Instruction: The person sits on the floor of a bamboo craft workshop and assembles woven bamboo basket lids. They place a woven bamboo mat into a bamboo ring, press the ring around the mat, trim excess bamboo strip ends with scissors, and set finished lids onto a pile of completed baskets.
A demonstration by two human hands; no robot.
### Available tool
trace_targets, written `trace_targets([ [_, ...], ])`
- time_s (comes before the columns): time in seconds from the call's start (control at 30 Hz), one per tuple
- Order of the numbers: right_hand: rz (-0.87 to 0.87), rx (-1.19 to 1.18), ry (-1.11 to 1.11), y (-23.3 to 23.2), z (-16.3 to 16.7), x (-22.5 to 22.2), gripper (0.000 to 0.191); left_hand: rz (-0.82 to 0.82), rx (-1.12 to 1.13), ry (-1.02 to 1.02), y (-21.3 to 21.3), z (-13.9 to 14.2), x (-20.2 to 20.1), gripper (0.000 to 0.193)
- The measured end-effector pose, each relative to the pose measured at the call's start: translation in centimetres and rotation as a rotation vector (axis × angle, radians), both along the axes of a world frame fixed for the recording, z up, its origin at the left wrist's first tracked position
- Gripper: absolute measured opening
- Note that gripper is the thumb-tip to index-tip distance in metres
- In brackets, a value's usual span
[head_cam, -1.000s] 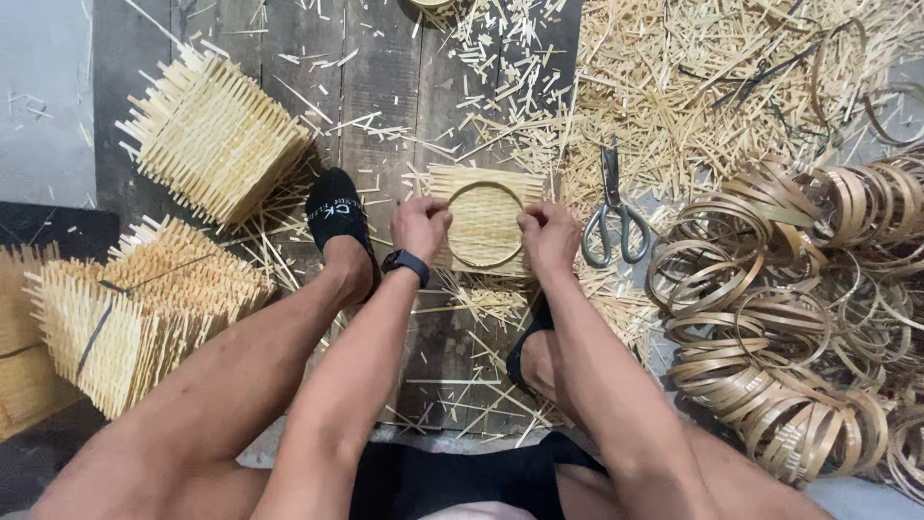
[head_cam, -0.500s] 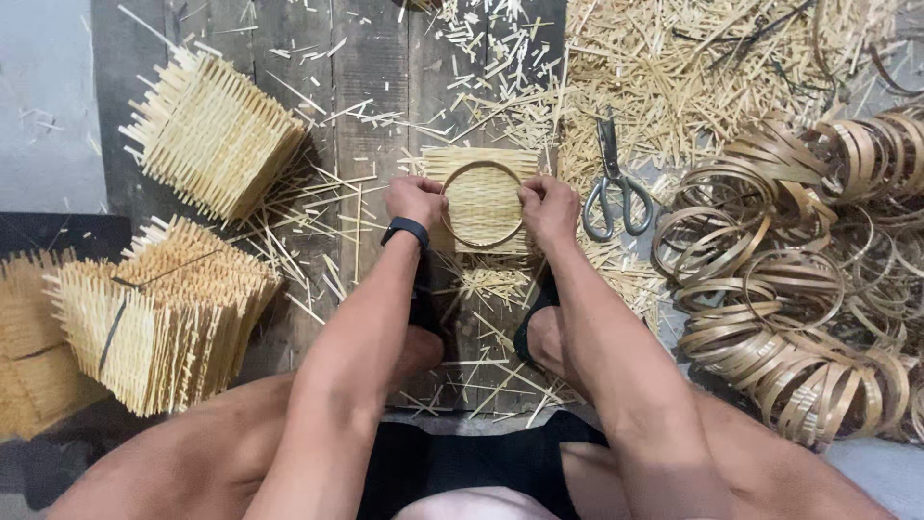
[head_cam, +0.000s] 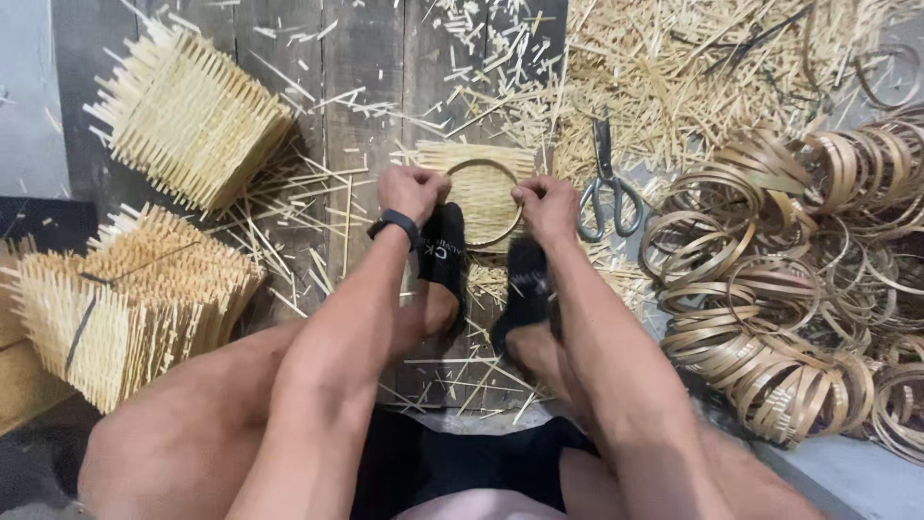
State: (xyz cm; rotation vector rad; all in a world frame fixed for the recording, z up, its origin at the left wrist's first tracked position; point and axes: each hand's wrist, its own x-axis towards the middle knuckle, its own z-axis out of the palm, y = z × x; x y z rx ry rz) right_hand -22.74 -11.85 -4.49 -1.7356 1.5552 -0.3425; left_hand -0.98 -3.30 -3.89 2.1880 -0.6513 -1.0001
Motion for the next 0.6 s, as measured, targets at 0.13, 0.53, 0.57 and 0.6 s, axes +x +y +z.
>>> trace_targets([
  [0.13, 0.044, 0.093, -0.048, -0.9, -0.3, -0.3, 0.014, -0.056, -0.038, -0.14, 0.0, -0.9, 0.0, 0.019],
  [0.53, -0.677, 0.777, -0.445, 9.0, 1.7, 2.9, 0.016, -0.616, -0.616, -0.627, -3.4, 0.4, 0.0, 0.019],
  [0.57, -0.685, 0.84, -0.515, 10.4, 1.1, 3.4, 0.024, -0.696, -0.756, -0.636, -3.9, 0.2, -0.5, 0.018],
  [0.6, -0.69, 0.902, -0.584, 11.4, 0.5, 3.8, 0.032, -0.629, -0.686, -0.499, -4.0, -0.2, -1.0, 0.017],
])
